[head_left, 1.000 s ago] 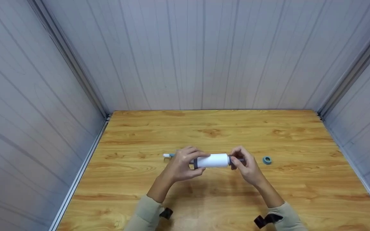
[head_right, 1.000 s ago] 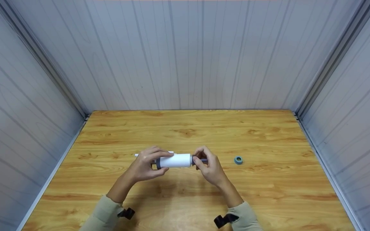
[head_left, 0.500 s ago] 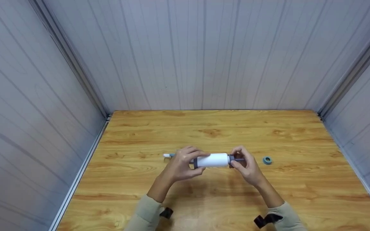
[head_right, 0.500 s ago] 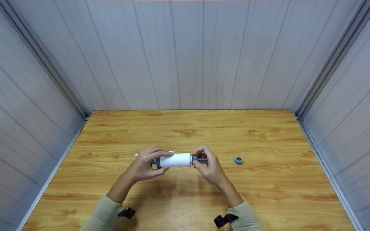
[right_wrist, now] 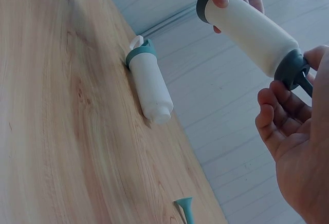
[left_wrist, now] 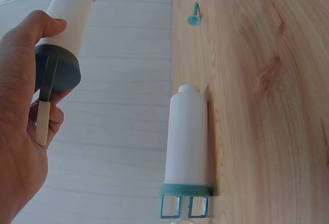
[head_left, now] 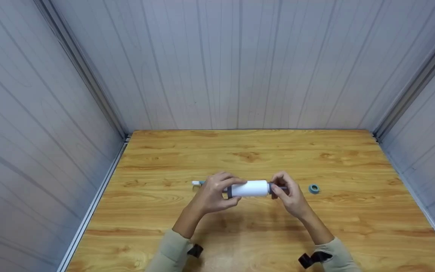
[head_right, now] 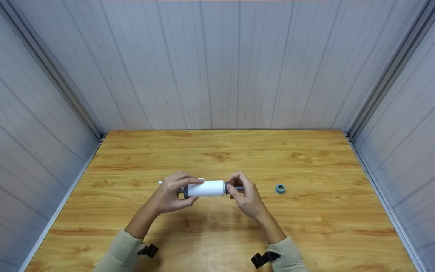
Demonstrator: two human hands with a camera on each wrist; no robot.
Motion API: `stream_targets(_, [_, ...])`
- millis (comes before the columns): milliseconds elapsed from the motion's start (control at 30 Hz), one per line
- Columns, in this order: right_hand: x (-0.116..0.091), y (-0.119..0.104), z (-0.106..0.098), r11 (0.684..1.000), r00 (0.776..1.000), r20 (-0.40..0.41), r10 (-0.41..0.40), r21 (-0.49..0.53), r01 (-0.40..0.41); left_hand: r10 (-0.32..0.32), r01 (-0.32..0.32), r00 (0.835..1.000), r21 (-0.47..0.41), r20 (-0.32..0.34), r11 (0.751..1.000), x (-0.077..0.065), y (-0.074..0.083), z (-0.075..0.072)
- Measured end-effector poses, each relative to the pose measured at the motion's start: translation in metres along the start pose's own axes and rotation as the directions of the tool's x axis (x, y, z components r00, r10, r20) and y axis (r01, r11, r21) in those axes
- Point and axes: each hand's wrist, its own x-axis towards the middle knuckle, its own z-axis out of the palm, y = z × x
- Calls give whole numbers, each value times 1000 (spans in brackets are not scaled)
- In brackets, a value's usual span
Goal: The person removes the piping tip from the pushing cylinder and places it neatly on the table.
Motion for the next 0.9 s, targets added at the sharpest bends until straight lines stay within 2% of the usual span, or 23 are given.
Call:
stream_targets(500, [-3, 5, -1, 994, 995, 16, -96, 62, 95, 8, -8, 1000, -3, 7, 1000, 0, 0, -1])
stream_targets(900, [-2, 1, -1, 1000, 1000, 20, -9, -30, 9, 7, -7, 1000, -11, 5, 1000, 0, 0, -2])
